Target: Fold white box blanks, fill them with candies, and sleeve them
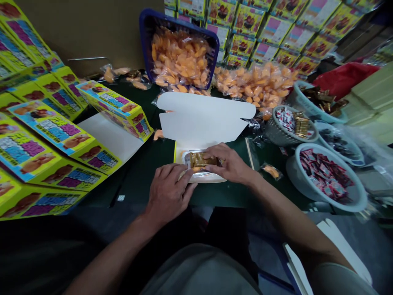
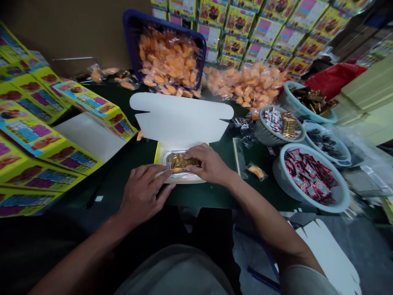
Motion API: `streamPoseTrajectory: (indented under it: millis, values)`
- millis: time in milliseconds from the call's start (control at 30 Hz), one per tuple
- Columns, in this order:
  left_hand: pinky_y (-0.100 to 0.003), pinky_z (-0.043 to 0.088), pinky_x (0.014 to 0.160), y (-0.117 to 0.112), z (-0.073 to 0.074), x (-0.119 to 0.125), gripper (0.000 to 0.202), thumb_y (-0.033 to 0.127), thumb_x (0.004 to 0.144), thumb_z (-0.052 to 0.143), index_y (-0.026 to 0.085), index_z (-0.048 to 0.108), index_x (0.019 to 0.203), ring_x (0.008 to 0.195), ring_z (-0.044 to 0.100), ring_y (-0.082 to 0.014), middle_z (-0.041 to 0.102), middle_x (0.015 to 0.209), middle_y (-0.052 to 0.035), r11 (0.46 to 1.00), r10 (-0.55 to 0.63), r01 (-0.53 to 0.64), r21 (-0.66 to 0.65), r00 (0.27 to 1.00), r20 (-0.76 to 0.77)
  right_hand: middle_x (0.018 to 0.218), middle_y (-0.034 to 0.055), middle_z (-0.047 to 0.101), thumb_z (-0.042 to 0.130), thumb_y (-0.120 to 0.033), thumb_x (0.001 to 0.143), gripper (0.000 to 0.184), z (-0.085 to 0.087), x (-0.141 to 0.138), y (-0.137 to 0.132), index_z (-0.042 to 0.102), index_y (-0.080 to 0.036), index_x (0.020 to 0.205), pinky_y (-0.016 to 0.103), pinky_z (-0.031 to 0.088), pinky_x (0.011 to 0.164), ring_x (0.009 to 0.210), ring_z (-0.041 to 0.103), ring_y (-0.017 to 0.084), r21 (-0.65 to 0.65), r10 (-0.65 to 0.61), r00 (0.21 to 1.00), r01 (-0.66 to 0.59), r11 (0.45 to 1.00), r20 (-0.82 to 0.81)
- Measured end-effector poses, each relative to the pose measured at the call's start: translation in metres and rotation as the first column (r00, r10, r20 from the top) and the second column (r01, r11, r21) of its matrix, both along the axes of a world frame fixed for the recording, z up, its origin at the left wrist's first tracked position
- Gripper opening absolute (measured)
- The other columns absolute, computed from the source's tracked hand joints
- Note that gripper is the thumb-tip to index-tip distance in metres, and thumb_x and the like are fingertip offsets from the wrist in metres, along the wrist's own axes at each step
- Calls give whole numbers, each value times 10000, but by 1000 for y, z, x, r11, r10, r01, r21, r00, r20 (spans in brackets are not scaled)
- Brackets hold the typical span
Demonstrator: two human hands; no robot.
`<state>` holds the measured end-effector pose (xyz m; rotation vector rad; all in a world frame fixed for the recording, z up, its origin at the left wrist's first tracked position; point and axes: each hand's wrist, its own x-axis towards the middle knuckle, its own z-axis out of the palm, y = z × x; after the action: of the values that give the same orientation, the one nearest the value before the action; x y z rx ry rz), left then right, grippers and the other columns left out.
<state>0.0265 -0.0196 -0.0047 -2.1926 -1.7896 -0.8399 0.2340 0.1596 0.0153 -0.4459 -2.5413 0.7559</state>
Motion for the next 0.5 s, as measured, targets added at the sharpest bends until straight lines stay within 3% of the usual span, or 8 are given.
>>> streamPoseTrajectory:
  millis: [167,300,367,433,500]
  values:
    - [-475,506,902,1,-1,-6,332,259,972,722,206,656,1293,1099,669,-303,742,1225,-116,997,17,-25,77,995,103,1307,59,721,824,-477,907,460,6,13,-1,663,-280,1291,460,510,1111,1245,646,258,-31,-64,997,63,998,-36]
    - [-442,552,972,0,2,-18,283,231,987,699,216,675,1269,1081,700,-255,728,1183,-95,979,112,-151,137,959,260,1352,67,690,843,-450,881,489,2,32,-5,664,-284,1305,455,536,1090,1270,640,261,-79,-193,979,188,979,-59]
    - [-412,567,988,4,8,-28,303,259,1000,685,212,678,1300,1062,710,-234,720,1183,-91,963,191,-244,117,920,341,1237,72,722,812,-462,898,415,-2,40,-3,681,-268,1241,428,588,958,1122,690,246,-137,-407,904,391,910,-131]
    - [-399,577,966,14,17,-39,375,313,999,685,198,661,1356,1030,713,-228,718,1199,-97,945,264,-317,77,881,392,1144,77,735,806,-484,887,406,-4,45,8,680,-244,1189,402,603,835,964,698,226,-241,-632,745,587,773,-214]
    - [-406,576,952,33,29,-52,504,362,972,706,178,618,1433,1055,708,-245,715,1254,-113,929,324,-369,31,849,418,1165,92,737,861,-493,810,503,-2,45,26,665,-219,1185,409,608,838,943,693,223,-362,-735,629,643,675,-254]
